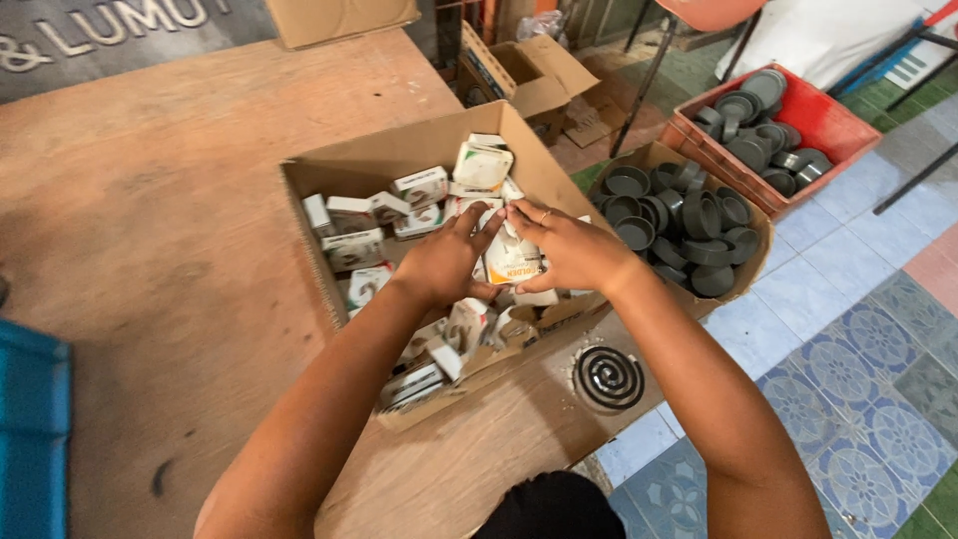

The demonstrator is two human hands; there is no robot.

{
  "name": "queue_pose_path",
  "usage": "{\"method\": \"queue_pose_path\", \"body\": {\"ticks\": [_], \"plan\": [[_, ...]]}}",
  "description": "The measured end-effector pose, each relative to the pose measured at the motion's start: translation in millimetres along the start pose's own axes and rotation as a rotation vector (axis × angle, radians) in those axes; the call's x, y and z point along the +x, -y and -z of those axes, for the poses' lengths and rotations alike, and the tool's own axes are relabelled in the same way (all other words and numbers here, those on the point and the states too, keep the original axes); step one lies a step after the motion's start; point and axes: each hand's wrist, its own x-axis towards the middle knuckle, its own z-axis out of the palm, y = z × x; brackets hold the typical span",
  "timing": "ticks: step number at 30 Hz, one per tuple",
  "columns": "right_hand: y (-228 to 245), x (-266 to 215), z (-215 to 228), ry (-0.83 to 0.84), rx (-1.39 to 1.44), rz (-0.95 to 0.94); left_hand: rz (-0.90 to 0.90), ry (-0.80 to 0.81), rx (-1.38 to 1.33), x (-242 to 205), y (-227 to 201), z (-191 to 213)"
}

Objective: The person sits on the floor and wipes small product boxes with a cloth, then places them into a blue crate. The person repeats this process for multiple boxes taken from a larger cardboard box.

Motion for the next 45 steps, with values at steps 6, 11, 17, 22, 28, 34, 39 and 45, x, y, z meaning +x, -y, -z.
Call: {"method": "queue_pose_path", "body": {"ticks": [6,11,17,22,28,34,39,45], "plan": [[75,11,0,-0.025,-0.031,0.099,0.061,-0.064,0.095,-80,12,37],[141,25,-31,0.002,-0.018,0.197,0.160,-0.065,0.101,-170,19,48],[209,43,-76,0.028,-0.014,0.320,0.281,-0.068,0.150,-260,32,40],[259,56,-110,0.077,0.060,0.406,0.378,-0.052,0.189,-321,41,26],[293,72,-171,0.148,0.104,0.460,0.471,0.014,0.101,-378,48,7],[315,79,-228,0.207,0.161,0.489,0.566,0.028,-0.125,-413,57,-26],[331,81,-277,0.328,0.111,0.456,0.700,0.114,-0.299,-438,56,-52],[334,69,-329,0.303,-0.109,0.509,0.696,0.157,-0.303,-456,61,-90]]}}
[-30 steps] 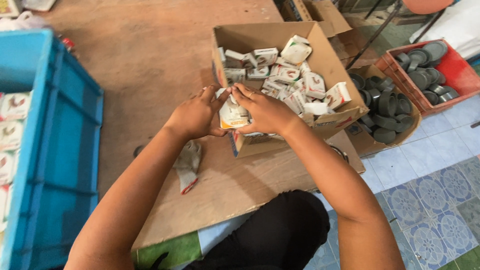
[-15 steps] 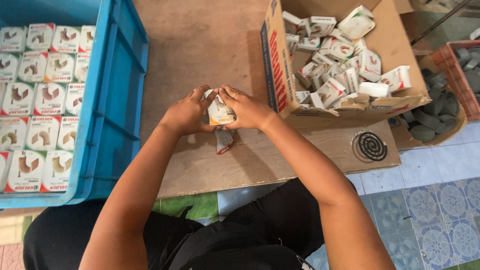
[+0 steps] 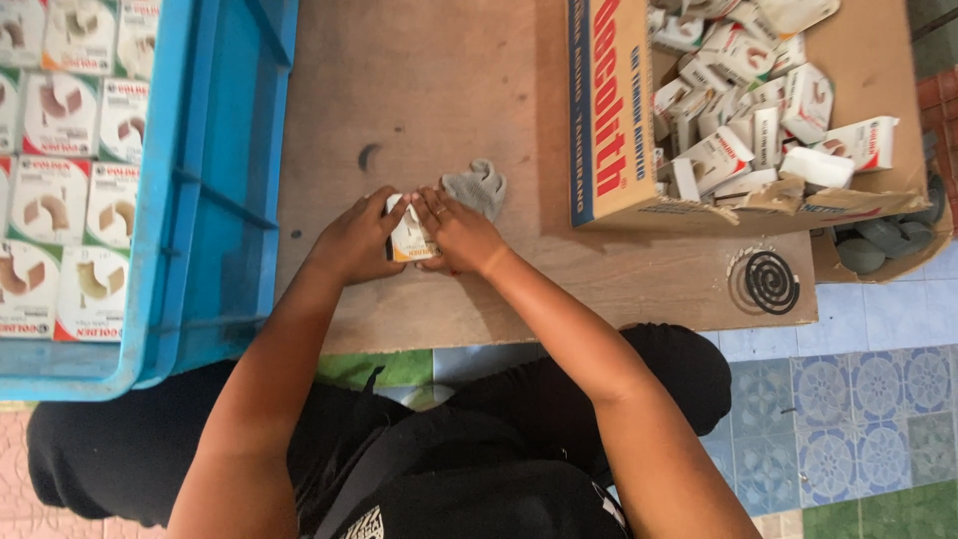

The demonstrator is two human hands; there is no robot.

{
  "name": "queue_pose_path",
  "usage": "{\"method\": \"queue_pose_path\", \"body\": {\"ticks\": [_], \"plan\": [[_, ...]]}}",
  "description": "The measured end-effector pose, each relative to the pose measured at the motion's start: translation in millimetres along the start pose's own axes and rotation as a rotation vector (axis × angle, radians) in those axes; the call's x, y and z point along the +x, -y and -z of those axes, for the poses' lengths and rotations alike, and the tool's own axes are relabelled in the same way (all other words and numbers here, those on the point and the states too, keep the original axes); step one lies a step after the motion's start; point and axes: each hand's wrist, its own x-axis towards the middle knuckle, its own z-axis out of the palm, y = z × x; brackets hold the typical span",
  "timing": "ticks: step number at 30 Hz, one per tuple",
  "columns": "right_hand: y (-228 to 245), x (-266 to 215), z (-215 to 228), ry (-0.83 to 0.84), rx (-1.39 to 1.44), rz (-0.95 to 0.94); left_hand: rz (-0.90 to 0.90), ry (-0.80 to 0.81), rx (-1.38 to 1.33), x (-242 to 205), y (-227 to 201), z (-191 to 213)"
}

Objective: The person sits on the floor and wipes small product boxes with a cloth, then places them into a blue crate. The person repeats this process for multiple boxes taken from a larger cardboard box.

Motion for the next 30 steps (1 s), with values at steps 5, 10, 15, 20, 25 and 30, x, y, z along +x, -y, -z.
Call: {"method": "queue_pose_path", "body": {"ticks": [5,10,15,20,25,30], "plan": [[-3,-4,0,-0.018,0.042,0.017,-0.008,-0.001,0.019,0,2,-3],[-21,-18,15,-0.018,0.403,-0.073,-0.015,-0.023,0.090,1,4,-7],[-19,-24,20,-0.031,0.413,-0.224,-0.080,-0.072,0.089,6,9,-23],[-10,-5,14,-0.086,0.254,-0.301,-0.097,-0.083,0.045,5,8,-22],[-35,-12,-6,-0.219,0.241,-0.321,-0.048,-0.068,0.077,10,7,-28],[-45,-25,-7,-0.558,0.571,-0.480,-0.017,-0.068,0.110,13,7,-35]]}}
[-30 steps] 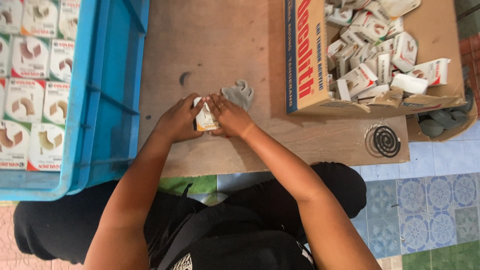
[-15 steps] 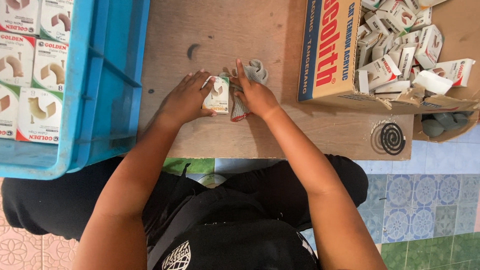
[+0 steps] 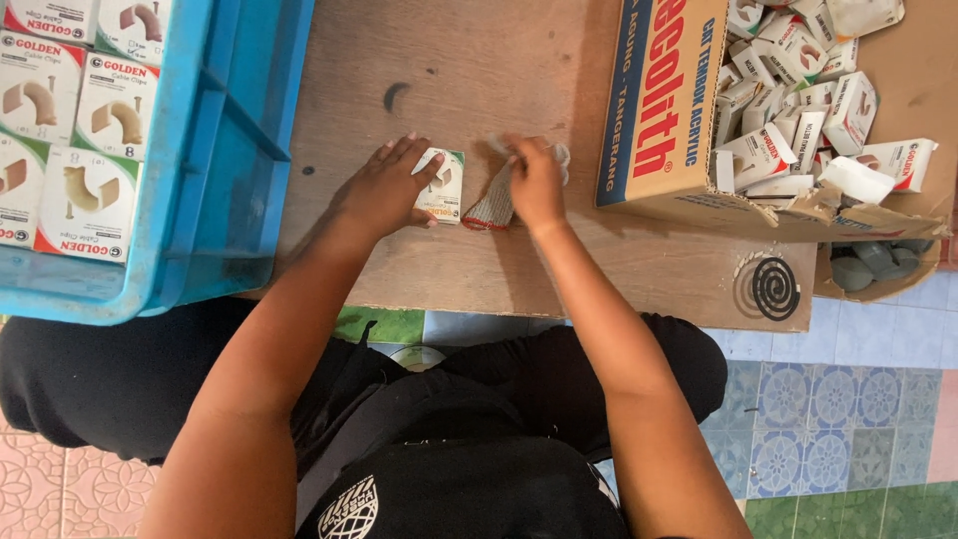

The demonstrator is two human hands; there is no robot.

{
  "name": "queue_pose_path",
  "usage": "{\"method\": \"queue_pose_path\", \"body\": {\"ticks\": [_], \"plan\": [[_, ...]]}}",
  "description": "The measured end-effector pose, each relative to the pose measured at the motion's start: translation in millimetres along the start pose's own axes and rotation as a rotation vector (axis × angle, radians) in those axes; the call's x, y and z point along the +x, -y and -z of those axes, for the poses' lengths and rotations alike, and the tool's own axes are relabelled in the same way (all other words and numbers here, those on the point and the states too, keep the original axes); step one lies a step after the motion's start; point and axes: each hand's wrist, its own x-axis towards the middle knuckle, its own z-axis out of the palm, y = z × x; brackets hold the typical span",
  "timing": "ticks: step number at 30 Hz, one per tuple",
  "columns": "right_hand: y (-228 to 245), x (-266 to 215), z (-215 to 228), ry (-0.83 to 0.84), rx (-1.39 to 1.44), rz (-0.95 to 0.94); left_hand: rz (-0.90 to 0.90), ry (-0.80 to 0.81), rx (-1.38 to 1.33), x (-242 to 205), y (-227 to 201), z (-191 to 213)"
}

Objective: The person sits on the floor and wipes small product boxes with a cloth, then places them into a blue crate. The person repeats this process for multiple boxes taken from a larger cardboard box.

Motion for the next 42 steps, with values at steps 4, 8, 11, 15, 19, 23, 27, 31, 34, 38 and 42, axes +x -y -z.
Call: {"method": "queue_pose_path", "body": {"ticks": [4,8,11,15,19,23,27,31,34,38,42], "plan": [[25,-29,-28,0.050,0.032,0.223,0.013,0.019,0.010,-3,-4,3],[21,-49,-42,0.093,-0.118,0.393,0.045,0.011,-0.054,-4,-3,1],[28,-57,-36,0.150,-0.093,0.447,0.042,-0.001,-0.051,-4,-2,1],[17,-65,-49,0.243,-0.234,0.440,0.050,0.008,-0.067,-3,-4,4],[25,-67,-54,0.264,-0.222,0.389,0.057,0.005,-0.078,-4,-5,10],[27,-83,-47,0.236,-0.188,0.411,0.048,0.014,-0.082,-2,-5,10],[11,-80,-53,0.189,-0.287,0.491,0.053,0.025,-0.124,-3,-7,13],[24,-54,-60,0.260,-0.386,0.323,0.078,0.052,-0.140,-1,-9,11],[32,-59,-58,0.334,-0.378,0.181,0.083,0.037,-0.136,-1,-10,8],[28,-80,-55,0.198,-0.353,0.413,0.105,0.057,-0.176,-2,-9,19],[29,-69,-54,0.194,-0.375,0.382,0.087,0.065,-0.197,-4,-10,19]]}}
